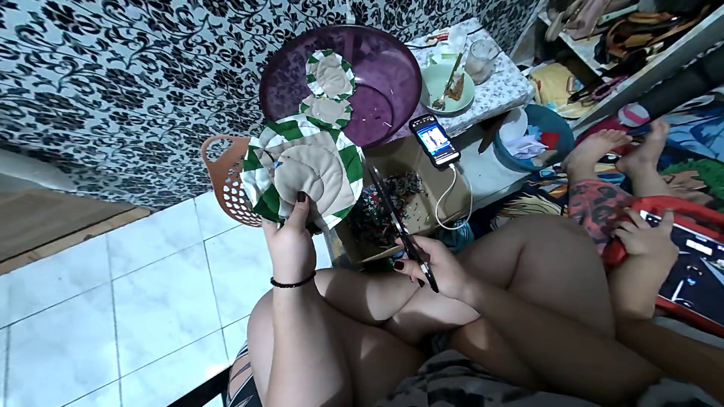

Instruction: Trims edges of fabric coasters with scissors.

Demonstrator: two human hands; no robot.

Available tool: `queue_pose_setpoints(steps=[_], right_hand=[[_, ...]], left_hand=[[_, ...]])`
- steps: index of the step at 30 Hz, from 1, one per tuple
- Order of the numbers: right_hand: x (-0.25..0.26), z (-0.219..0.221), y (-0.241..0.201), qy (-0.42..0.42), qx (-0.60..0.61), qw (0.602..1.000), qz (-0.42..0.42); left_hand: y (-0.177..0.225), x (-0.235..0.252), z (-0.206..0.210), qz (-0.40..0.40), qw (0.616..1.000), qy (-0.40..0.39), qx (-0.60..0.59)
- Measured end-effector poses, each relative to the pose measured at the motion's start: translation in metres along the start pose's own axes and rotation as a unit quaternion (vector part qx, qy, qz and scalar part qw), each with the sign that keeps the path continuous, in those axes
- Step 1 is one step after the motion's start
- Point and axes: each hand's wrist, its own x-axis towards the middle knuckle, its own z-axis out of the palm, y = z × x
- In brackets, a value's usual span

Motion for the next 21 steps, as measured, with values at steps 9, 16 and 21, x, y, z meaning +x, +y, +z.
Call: queue_pose_setpoints(steps=[9, 16, 21], right_hand=[[-0.0010, 0.0006, -0.0001, -0.002, -0.001, 1.000, 0.002], [-0.0005, 0.0002, -0.0016, -0.006, -0.006, 1.000, 0.001], [-0.0008, 0.0001, -0.0021, -0.006, -0.005, 1.000, 0.005]], left_hand=[[-0.0005, -0.0009, 0.0011, 0.004, 1.000, -0.007, 0.002], [-0.0013, -0.0007, 0.0016, 0.002, 1.000, -0.008, 0.008], [-0.0011, -0.0011, 0.0014, -0.002, 1.000, -0.009, 0.011]])
